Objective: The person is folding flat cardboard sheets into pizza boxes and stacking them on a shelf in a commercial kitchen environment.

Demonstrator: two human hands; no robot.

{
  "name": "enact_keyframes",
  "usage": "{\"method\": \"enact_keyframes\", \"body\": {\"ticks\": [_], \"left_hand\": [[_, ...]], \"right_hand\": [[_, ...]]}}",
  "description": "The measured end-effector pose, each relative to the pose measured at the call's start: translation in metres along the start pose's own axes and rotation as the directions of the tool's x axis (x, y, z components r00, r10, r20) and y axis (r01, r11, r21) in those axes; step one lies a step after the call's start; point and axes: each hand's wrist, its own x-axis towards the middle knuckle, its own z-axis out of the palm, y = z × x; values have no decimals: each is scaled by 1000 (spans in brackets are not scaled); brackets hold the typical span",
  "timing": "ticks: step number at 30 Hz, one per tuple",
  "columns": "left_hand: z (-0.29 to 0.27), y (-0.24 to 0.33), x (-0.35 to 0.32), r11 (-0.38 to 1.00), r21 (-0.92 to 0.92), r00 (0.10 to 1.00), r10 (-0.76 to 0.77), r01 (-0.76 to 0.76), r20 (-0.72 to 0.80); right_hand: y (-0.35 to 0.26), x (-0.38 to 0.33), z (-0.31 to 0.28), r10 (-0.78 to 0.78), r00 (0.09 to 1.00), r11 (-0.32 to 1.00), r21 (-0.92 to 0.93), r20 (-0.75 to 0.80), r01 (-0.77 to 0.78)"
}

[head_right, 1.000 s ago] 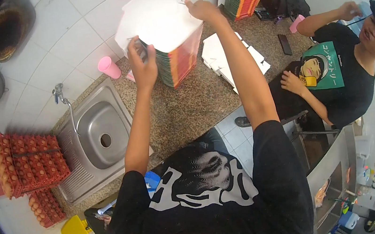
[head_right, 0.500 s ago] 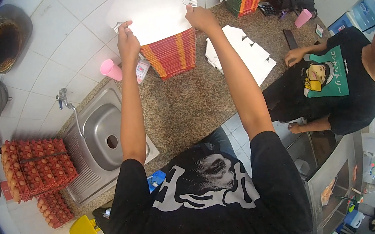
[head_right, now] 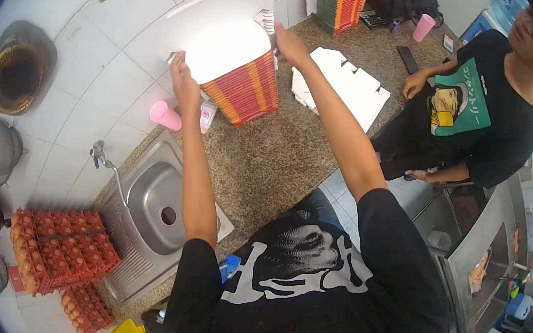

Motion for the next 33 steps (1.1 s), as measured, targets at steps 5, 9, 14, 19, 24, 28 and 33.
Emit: {"method": "enact_keyframes", "body": {"ticks": [5, 9, 14, 19, 24, 28, 33], "left_hand": [[-27, -42, -91, 946, -302, 992, -125, 119, -1], [-38, -72, -209, 762, -248, 792, -516, 598, 326], [-76, -112, -321, 778, -25, 714, -563, 628, 416], [-58, -76, -317, 707, 189, 515, -647, 682, 562], [-48, -80, -300, 749, 162, 561, -604, 643, 567], [-41, -83, -296, 767, 122, 598, -580, 630, 554], [-28, -123, -311, 872, 139, 645, -447, 470, 620]], "right_hand": [[161, -73, -26, -82, 997, 887, -456, 5, 75], [298, -133, -29, 95, 970, 799, -599, 225, 61], [258, -126, -49, 140, 959, 864, -504, 247, 4], [269, -103, -69, 327, 859, 874, -472, 394, -116], [271, -113, -62, 345, 867, 862, -488, 359, -141], [277, -119, -54, 214, 911, 881, -473, 352, -24], [290, -100, -62, -2, 952, 866, -476, 305, 154]]}}
